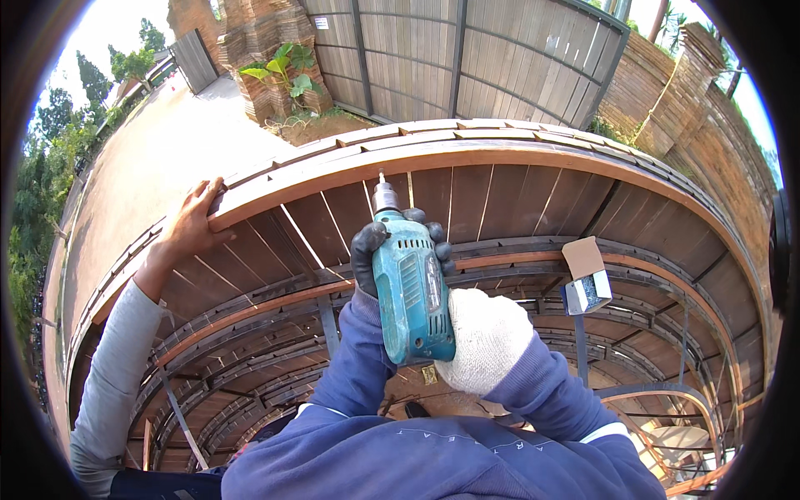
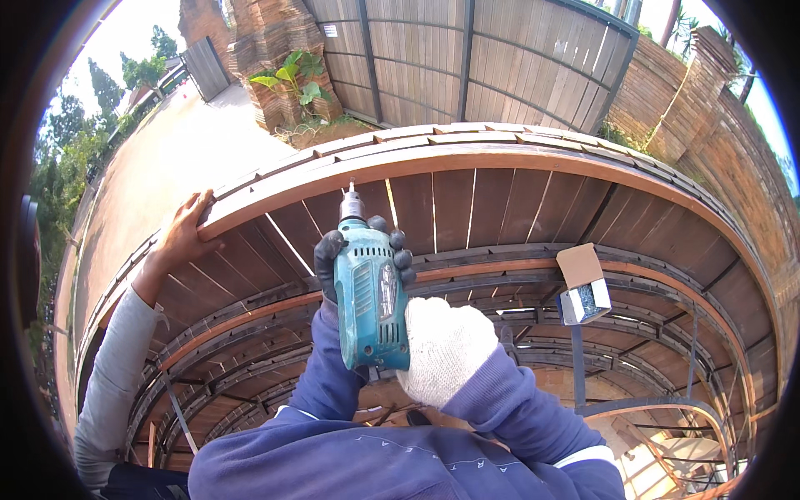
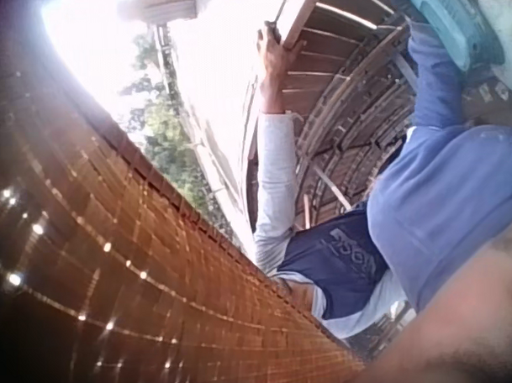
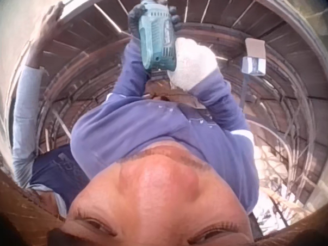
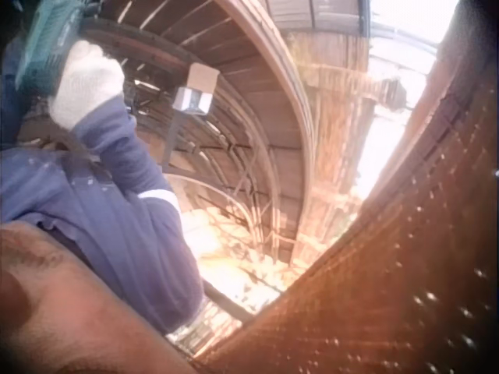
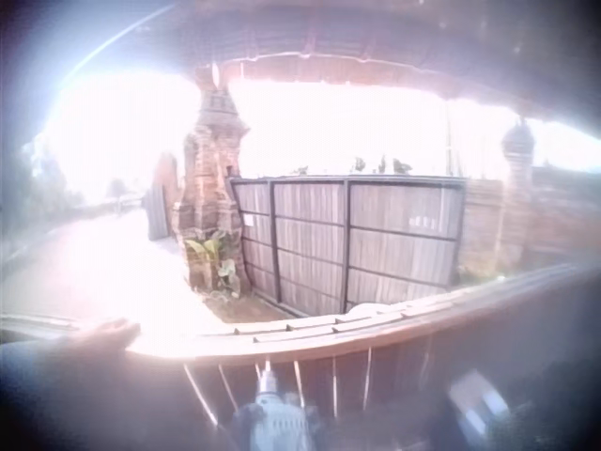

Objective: The person uses a power drill to drive screws through curved wooden planks and into a circular metal frame. The person picks up screws from a box and positions the wooden pieces before drilling them into place.

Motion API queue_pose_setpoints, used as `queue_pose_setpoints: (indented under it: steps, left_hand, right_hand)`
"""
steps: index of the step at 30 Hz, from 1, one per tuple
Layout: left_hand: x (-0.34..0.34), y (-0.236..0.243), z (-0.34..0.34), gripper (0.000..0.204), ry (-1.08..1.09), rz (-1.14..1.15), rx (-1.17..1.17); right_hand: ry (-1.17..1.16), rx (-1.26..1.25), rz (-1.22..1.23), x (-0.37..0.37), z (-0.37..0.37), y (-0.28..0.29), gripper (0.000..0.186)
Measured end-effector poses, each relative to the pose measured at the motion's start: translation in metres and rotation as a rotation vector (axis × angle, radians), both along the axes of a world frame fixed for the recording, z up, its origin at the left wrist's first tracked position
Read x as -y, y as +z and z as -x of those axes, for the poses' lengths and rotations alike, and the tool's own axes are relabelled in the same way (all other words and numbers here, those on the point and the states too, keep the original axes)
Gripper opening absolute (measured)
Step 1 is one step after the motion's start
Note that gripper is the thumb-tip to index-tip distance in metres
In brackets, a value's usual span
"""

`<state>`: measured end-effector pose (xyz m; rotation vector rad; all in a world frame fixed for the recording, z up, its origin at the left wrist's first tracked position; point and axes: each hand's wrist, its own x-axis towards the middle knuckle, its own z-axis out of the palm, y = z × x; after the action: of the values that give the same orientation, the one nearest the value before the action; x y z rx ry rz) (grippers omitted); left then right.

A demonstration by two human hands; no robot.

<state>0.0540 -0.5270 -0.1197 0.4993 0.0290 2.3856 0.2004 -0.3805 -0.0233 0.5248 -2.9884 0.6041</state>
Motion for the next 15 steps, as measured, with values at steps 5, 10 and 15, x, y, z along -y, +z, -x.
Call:
queue_pose_setpoints:
  steps: [5, 10, 15]
  left_hand:
    - [0.001, 0.011, -0.027, 0.058, 0.066, 0.272, 0.116]
    - [-0.019, -0.028, -0.088, 0.042, -0.084, 0.283, 0.048]
    - [-0.027, -0.048, -0.141, 0.024, 0.018, 0.602, -0.016]
  right_hand:
    - [0.033, -0.182, -0.041, -0.014, -0.037, -0.009, 0.059]
    - [0.032, -0.159, 0.111, -0.043, -0.102, -0.078, 0.075]
    - [0.029, 0.011, 0.117, -0.074, -0.133, -0.125, 0.078]
